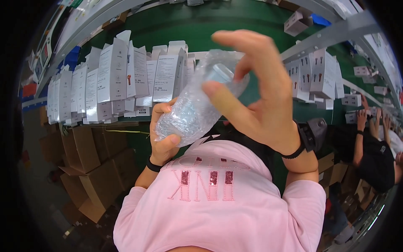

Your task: Packaging products and instruction manuals into white boxes on a production line.

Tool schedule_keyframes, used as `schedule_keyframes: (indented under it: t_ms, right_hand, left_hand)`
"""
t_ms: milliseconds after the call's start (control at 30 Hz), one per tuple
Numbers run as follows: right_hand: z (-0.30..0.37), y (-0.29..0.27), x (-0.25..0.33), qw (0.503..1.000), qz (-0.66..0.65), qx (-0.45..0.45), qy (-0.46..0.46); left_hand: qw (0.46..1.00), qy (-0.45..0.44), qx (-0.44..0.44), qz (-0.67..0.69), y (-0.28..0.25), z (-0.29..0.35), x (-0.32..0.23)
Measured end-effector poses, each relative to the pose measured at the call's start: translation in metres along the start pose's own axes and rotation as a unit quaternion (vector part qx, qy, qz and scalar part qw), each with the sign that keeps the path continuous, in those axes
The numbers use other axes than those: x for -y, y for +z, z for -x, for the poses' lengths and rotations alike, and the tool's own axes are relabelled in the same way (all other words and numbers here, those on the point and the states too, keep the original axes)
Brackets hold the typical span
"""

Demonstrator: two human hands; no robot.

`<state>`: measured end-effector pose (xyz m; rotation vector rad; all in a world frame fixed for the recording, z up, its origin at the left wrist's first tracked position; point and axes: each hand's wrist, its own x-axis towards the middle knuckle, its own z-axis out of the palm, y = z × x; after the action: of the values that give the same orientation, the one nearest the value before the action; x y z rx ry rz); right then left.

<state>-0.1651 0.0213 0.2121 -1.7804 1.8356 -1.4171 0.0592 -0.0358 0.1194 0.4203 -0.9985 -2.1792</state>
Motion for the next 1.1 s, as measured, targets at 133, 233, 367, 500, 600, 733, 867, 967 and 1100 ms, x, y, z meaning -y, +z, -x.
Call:
schedule_keyframes:
  t_ms: [133,233,367,500,600,733,867,967,1100]
  right_hand:
    - [-0.005,-0.025,-0.010,0.984,-0.029,0.169,-0.043]
    - [-0.006,0.007,-0.040,0.860,-0.048,0.467,0.201]
    - [-0.003,0.016,-0.110,0.781,-0.080,0.451,0.425]
    - [-0.031,0.030,-0.211,0.799,-0.159,0.267,0.515]
    - [-0.081,0.065,-0.262,0.838,-0.175,0.131,0.500]
    - [-0.166,0.098,-0.380,0.947,-0.069,0.099,0.298]
    - [-0.258,0.185,-0.379,0.986,-0.046,0.043,0.155]
    - [-0.337,0.237,-0.401,0.982,0.100,0.099,0.125]
    - [-0.434,0.294,-0.468,0.975,0.158,-0.033,0.153]
  left_hand:
    - [0.975,0.005,0.079,-0.207,-0.019,-0.020,0.005]
    - [0.984,-0.065,0.045,-0.163,-0.030,-0.025,0.025]
    - [0.990,-0.109,-0.077,0.032,-0.050,-0.047,0.116]
    - [0.814,-0.103,-0.078,-0.566,-0.067,-0.042,0.196]
    - [0.757,-0.148,-0.086,-0.630,-0.079,-0.036,0.240]
    - [0.710,-0.173,-0.038,-0.682,-0.095,-0.031,0.254]
    - [0.735,-0.181,-0.057,-0.651,-0.099,-0.025,0.263]
    - [0.730,-0.208,-0.042,-0.650,-0.099,-0.021,0.271]
    - [0.708,-0.210,-0.018,-0.674,-0.097,-0.023,0.281]
